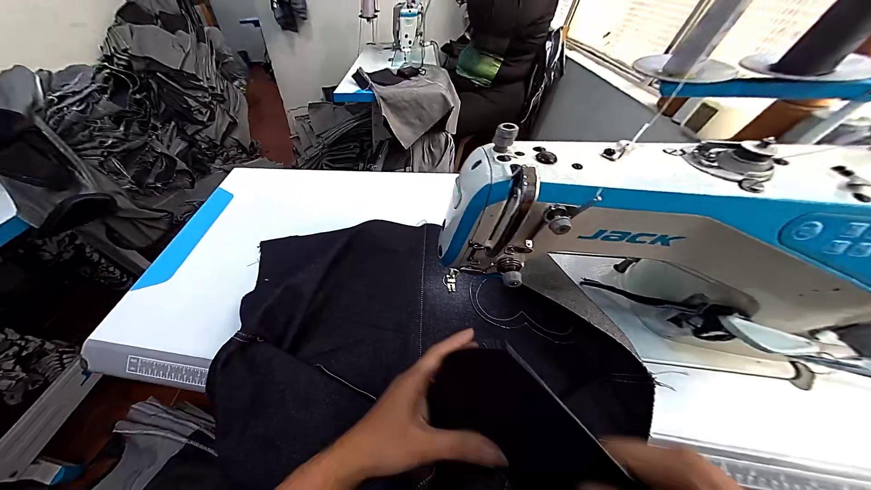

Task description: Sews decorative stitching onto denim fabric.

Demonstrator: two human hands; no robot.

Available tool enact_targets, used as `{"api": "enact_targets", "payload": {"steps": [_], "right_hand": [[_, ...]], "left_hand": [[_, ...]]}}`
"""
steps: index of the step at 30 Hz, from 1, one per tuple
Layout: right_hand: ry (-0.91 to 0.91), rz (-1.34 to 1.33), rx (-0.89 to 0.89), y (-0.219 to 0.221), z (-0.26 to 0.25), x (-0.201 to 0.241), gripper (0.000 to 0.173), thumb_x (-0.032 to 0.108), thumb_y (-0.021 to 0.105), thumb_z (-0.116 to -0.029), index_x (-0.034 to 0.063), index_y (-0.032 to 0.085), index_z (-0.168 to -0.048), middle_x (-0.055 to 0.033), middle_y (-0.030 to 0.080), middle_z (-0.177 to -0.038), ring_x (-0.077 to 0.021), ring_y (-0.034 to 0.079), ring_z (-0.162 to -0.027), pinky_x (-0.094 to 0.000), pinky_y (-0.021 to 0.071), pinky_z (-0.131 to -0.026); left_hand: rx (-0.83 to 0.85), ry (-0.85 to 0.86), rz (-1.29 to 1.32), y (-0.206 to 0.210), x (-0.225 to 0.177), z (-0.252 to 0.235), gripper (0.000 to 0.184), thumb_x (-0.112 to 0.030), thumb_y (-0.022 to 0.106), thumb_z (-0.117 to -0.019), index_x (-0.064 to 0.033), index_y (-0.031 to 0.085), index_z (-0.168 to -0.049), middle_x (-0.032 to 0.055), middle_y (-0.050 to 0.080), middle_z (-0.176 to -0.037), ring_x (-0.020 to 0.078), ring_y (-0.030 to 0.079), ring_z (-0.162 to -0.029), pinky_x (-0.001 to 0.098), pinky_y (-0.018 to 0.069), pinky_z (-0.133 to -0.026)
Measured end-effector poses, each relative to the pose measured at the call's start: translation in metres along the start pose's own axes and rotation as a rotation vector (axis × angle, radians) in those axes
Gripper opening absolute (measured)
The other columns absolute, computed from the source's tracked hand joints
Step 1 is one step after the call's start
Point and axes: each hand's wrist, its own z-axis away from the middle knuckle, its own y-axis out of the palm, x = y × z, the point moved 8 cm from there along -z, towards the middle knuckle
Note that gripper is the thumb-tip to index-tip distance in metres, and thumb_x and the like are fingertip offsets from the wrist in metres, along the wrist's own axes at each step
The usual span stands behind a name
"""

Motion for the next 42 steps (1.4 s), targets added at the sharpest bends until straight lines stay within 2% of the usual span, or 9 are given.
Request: {"api": "enact_targets", "payload": {"steps": [3, 5, 6, 11, 14, 20, 27, 35, 42], "right_hand": [[0.075, 0.094, -0.107, 0.034, -0.052, -0.060, 0.029, 0.035, 0.060, -0.1013, 0.0073, 0.064, -0.106, 0.0023, 0.057, -0.064, -0.0045, 0.051, -0.051, -0.0252, 0.0454, -0.045], [0.185, 0.140, -0.029, 0.061, -0.080, -0.102, 0.025, 0.026, 0.066, -0.0971, 0.0042, 0.064, -0.108, -0.0025, 0.060, -0.063, -0.0153, 0.058, -0.048, -0.0377, 0.0521, -0.045], [0.261, 0.154, 0.032, 0.073, -0.090, -0.119, 0.025, 0.021, 0.070, -0.0966, 0.0018, 0.062, -0.111, -0.0063, 0.061, -0.066, -0.0205, 0.061, -0.051, -0.0426, 0.0540, -0.049], [0.347, 0.261, 0.024, 0.091, -0.102, -0.159, 0.036, 0.016, 0.077, -0.0916, -0.0008, 0.060, -0.119, -0.0086, 0.061, -0.070, -0.0240, 0.060, -0.055, -0.0455, 0.0531, -0.054], [0.279, 0.295, -0.080, 0.086, -0.094, -0.160, 0.038, 0.019, 0.078, -0.0889, 0.0002, 0.062, -0.118, -0.0037, 0.057, -0.067, -0.0192, 0.054, -0.052, -0.0411, 0.0468, -0.052], [0.163, 0.300, -0.074, 0.087, -0.091, -0.157, 0.023, 0.024, 0.072, -0.0884, 0.0080, 0.070, -0.105, 0.0029, 0.054, -0.066, -0.0095, 0.049, -0.052, -0.0292, 0.0422, -0.050], [0.181, 0.300, -0.075, 0.085, -0.090, -0.165, 0.014, 0.028, 0.077, -0.0854, 0.0155, 0.074, -0.091, 0.0061, 0.059, -0.073, -0.0082, 0.052, -0.057, -0.0312, 0.0445, -0.052], [0.213, 0.289, -0.141, 0.085, -0.088, -0.169, 0.018, 0.034, 0.076, -0.0855, 0.0177, 0.074, -0.092, 0.0077, 0.056, -0.071, -0.0071, 0.050, -0.056, -0.0299, 0.0415, -0.050], [0.225, 0.303, -0.144, 0.087, -0.088, -0.171, 0.017, 0.034, 0.074, -0.0879, 0.0178, 0.074, -0.092, 0.0073, 0.056, -0.072, -0.0080, 0.051, -0.057, -0.0306, 0.0424, -0.051]], "left_hand": [[-0.236, -0.178, -0.050, -0.068, -0.001, 0.003, 0.018, -0.012, 0.080, -0.0852, -0.0065, 0.074, -0.102, -0.0012, 0.077, -0.089, 0.0061, 0.073, -0.082, 0.0279, 0.0628, -0.078], [-0.299, -0.252, -0.352, -0.108, 0.005, -0.006, 0.013, -0.018, 0.078, -0.0892, -0.0078, 0.072, -0.095, -0.0012, 0.068, -0.071, 0.0053, 0.062, -0.059, 0.0237, 0.0527, -0.057], [-0.304, -0.280, -0.490, -0.121, 0.010, -0.013, 0.017, -0.020, 0.077, -0.0913, -0.0067, 0.070, -0.100, -0.0005, 0.062, -0.066, 0.0064, 0.054, -0.053, 0.0233, 0.0463, -0.050], [-0.174, -0.407, -0.953, -0.135, 0.034, -0.053, 0.038, -0.030, 0.071, -0.0974, -0.0062, 0.065, -0.126, 0.0076, 0.069, -0.084, 0.0226, 0.065, -0.074, 0.0462, 0.0542, -0.075], [-0.166, -0.312, -0.987, -0.136, 0.042, -0.050, 0.052, -0.035, 0.073, -0.0956, -0.0110, 0.058, -0.139, 0.0060, 0.067, -0.077, 0.0227, 0.063, -0.066, 0.0470, 0.0539, -0.069], [-0.240, -0.052, -1.000, -0.134, 0.040, -0.038, 0.019, -0.033, 0.075, -0.0921, -0.0190, 0.078, -0.105, -0.0049, 0.063, -0.066, 0.0093, 0.054, -0.053, 0.0331, 0.0478, -0.055], [-0.336, 0.013, -1.018, -0.139, 0.040, -0.036, 0.017, -0.035, 0.077, -0.0888, -0.0207, 0.078, -0.096, -0.0100, 0.060, -0.063, 0.0039, 0.050, -0.051, 0.0261, 0.0434, -0.051], [-0.391, 0.043, -1.013, -0.140, 0.038, -0.037, 0.014, -0.034, 0.077, -0.0885, -0.0202, 0.078, -0.093, -0.0113, 0.062, -0.066, -0.0003, 0.051, -0.053, 0.0198, 0.0427, -0.051], [-0.404, 0.037, -1.228, -0.132, 0.027, -0.040, 0.018, -0.036, 0.077, -0.0864, -0.0182, 0.076, -0.087, -0.0063, 0.061, -0.067, 0.0095, 0.058, -0.059, 0.0316, 0.0479, -0.056]]}}
